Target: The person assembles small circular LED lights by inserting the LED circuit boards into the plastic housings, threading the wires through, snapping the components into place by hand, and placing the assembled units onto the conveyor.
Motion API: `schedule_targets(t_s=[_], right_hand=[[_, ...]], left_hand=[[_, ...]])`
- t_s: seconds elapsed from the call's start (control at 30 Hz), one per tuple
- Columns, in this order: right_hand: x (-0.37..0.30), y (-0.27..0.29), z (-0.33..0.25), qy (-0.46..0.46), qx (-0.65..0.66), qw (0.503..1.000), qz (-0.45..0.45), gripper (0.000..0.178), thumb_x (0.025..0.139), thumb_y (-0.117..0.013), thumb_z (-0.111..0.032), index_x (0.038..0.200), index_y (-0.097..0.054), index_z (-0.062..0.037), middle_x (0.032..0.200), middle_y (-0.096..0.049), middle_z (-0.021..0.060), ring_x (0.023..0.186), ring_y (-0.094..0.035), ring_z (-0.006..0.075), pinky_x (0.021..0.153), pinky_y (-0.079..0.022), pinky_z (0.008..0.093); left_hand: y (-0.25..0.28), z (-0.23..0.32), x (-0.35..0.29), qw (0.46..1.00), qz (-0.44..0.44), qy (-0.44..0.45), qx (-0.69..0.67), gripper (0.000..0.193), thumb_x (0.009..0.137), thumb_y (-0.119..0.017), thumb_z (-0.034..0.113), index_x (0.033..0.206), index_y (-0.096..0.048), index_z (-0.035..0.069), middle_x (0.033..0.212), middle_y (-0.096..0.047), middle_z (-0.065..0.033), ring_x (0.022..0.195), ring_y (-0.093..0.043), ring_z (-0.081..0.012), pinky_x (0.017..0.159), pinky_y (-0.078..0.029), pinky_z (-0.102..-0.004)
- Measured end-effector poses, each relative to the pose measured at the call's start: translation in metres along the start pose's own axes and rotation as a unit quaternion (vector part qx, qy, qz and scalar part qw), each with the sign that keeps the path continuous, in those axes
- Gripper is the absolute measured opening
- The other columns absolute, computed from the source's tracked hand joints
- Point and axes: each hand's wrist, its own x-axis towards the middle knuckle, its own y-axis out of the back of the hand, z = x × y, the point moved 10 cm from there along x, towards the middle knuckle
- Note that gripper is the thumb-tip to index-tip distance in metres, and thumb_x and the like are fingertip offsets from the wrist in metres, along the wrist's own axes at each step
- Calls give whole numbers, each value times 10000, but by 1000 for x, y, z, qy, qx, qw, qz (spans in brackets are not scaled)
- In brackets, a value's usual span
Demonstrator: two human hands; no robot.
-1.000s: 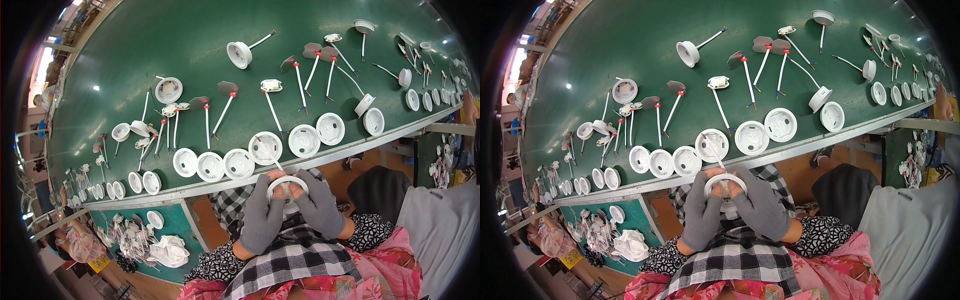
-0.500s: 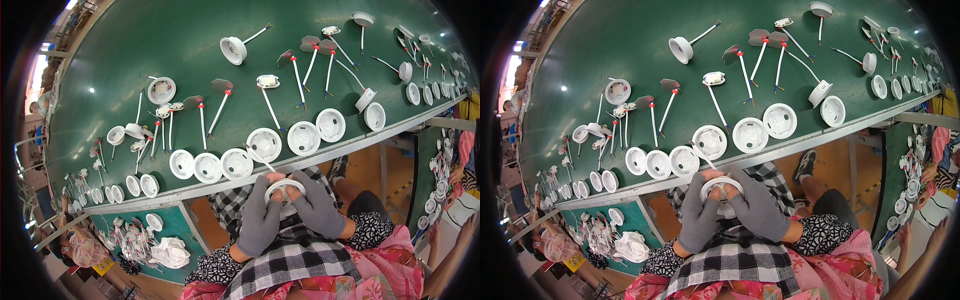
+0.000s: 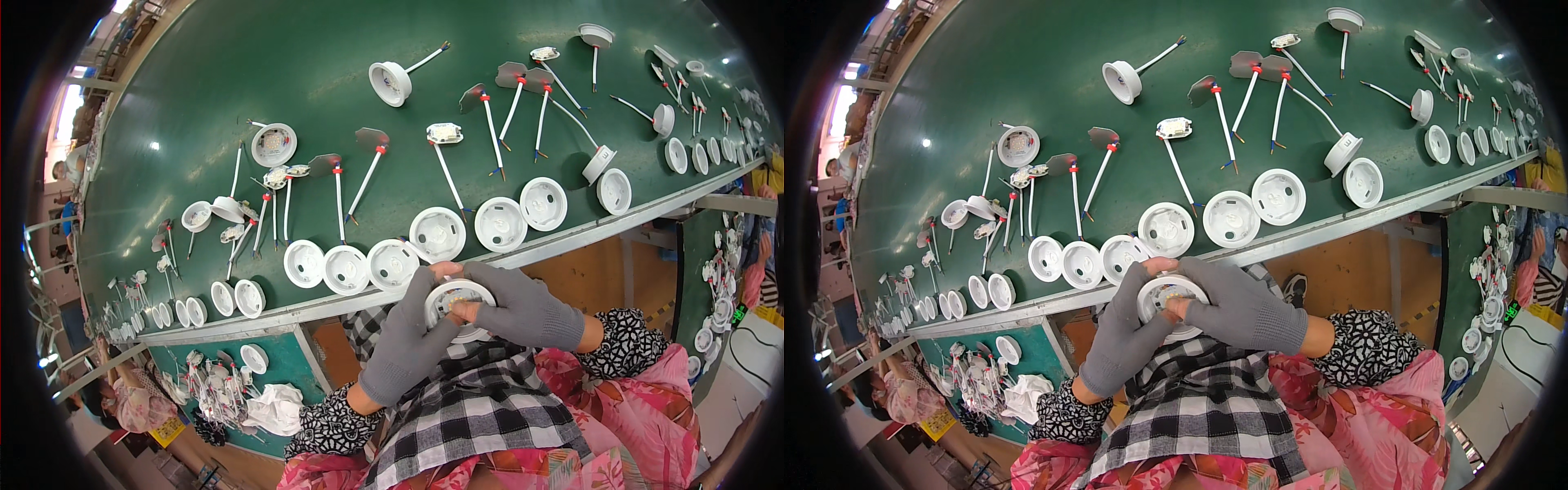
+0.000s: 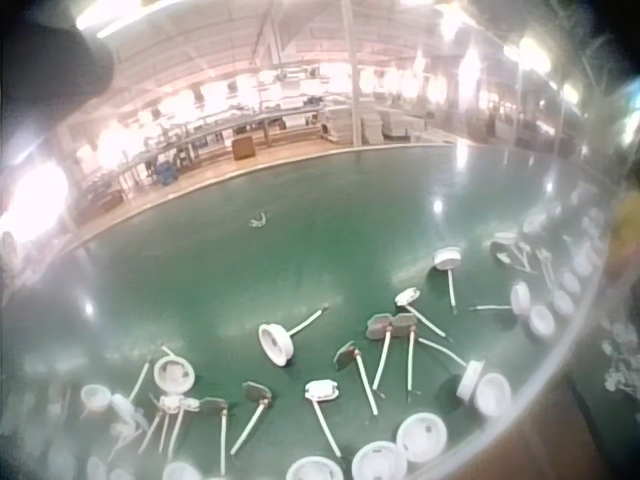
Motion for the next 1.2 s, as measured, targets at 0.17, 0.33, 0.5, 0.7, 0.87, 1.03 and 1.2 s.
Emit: schedule_targets(t_s=[0.17, 0.33, 0.5, 0.7, 0.87, 1.03, 1.2], right_hand=[[8, 4, 5, 4, -18, 999, 38, 324, 903, -619, -222, 1140, -638, -3, 952, -688, 173, 864, -678, 287, 799, -515, 380], [4, 3, 11, -12, -62, 996, 70, 326, 891, -639, -209, 1152, -639, -14, 943, -691, 170, 854, -679, 274, 804, -516, 375], [16, 14, -2, 49, -45, 997, 37, 313, 964, -605, -272, 1146, -599, -17, 891, -675, 77, 751, -654, 156, 686, -522, 323], [7, 27, -17, -7, 125, 989, 77, 345, 1020, -541, -345, 1094, -602, -13, 844, -614, 17, 651, -546, 35, 576, -447, 202], [9, 33, -15, 0, 175, 980, 93, 335, 1035, -509, -321, 1075, -607, -4, 824, -591, 1, 637, -527, 36, 557, -427, 204], [12, 34, -8, -12, 204, 974, 103, 333, 1027, -515, -320, 1026, -621, -5, 791, -578, 4, 627, -518, 35, 537, -393, 207], [10, 32, -3, -22, 208, 972, 110, 327, 1022, -523, -327, 1014, -623, -16, 749, -571, 1, 614, -519, 41, 551, -406, 205]], left_hand=[[0, -4, 3, 999, 11, -28, 22, 475, 926, -598, 51, 1373, -439, 36, 1131, -632, -172, 1036, -645, -251, 890, -495, -350], [-6, -10, 1, 999, 29, -34, 3, 468, 928, -582, 38, 1374, -439, 22, 1150, -624, -177, 1071, -634, -264, 910, -486, -358], [8, -1, 10, 996, 43, -1, -81, 449, 941, -571, 65, 1372, -452, 30, 1075, -631, -123, 877, -641, -172, 752, -523, -287], [12, 32, -2, 970, 7, 16, -241, 520, 1010, -531, 171, 1444, -322, -23, 1081, -614, -102, 854, -629, -122, 696, -530, -246], [-2, 31, -11, 954, -48, 37, -294, 521, 1026, -476, 179, 1473, -293, -17, 1301, -581, -177, 1088, -645, -211, 841, -542, -301], [-7, 25, -17, 942, -30, 71, -327, 531, 1024, -474, 179, 1480, -286, -16, 1350, -547, -192, 1172, -617, -244, 903, -544, -323], [-8, 17, -17, 934, -45, 84, -344, 532, 1027, -459, 190, 1481, -282, -23, 1350, -544, -187, 1193, -606, -252, 920, -542, -339]])
